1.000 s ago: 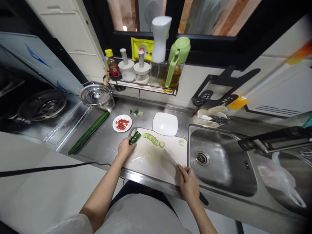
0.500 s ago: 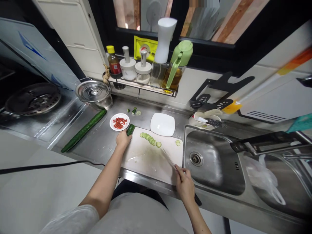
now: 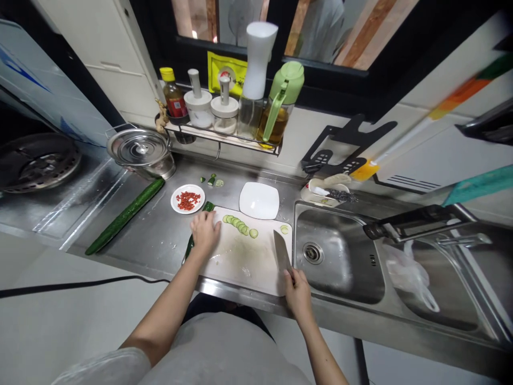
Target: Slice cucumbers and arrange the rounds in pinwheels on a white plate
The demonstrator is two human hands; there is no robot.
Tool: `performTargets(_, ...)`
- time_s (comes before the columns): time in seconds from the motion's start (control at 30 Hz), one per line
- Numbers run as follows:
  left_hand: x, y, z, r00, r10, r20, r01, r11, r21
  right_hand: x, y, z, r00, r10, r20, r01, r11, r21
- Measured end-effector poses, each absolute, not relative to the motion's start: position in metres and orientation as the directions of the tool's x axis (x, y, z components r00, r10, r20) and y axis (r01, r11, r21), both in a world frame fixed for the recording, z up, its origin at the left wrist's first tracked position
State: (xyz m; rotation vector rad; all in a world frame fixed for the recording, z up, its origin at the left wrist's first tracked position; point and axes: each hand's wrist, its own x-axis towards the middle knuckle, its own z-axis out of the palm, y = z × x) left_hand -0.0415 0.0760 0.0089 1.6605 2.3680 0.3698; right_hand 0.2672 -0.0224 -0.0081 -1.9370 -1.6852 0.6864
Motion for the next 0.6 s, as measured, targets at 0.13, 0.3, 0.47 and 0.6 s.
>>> performTargets(0.13,0.011,0.083,0.008,0.034,0.989,-0.142,0.903,0.031,0.429,0.271,-0.023,-0.006,0.134,0.985,-0.107,0.700,-0.171,-0.693)
performTargets(0.3,0.048,0.097,-0.004,0.150,0.973,-0.177,0.927,-0.076,0.368,0.274,-0.032,-0.001,0.162,0.981,-0.109,0.685,-0.191,-0.703)
performTargets(0.47,0.055,0.102,-0.011,0.184,0.965,-0.186,0.927,-0.108,0.360,0.279,-0.044,0.003,0.191,0.975,-0.115,0.690,-0.217,-0.691)
performTargets(0.6,0.058,0.101,-0.012,0.186,0.958,-0.220,0.914,-0.087,0.396,0.282,-0.048,0.003,0.193,0.975,-0.107,0.688,-0.212,-0.694)
